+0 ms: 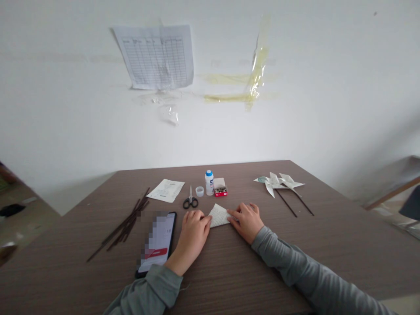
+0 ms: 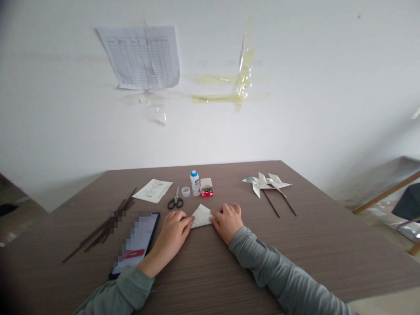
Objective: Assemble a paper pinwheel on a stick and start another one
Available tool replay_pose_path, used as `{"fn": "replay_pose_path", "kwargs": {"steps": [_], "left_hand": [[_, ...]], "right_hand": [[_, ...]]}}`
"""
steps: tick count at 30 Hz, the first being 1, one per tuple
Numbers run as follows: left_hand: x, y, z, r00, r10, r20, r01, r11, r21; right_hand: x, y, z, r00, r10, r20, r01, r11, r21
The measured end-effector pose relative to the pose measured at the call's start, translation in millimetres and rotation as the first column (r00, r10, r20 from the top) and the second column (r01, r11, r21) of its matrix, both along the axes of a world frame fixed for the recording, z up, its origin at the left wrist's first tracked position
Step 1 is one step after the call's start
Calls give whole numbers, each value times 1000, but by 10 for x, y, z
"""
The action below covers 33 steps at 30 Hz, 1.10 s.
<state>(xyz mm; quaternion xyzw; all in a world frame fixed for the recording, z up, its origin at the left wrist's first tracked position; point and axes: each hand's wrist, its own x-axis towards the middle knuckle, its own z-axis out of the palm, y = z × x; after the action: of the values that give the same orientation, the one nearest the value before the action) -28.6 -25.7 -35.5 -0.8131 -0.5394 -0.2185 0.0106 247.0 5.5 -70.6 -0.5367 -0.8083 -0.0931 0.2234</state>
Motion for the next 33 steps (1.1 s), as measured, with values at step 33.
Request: {"fn": "replay_pose_path", "kwargs": {"steps": [33], "left_hand": [[212,-55,234,991,66,-115,-78,992,-102]], "right_hand": [[-151,-180,425,997,-75,7,73,944,-321]]}}
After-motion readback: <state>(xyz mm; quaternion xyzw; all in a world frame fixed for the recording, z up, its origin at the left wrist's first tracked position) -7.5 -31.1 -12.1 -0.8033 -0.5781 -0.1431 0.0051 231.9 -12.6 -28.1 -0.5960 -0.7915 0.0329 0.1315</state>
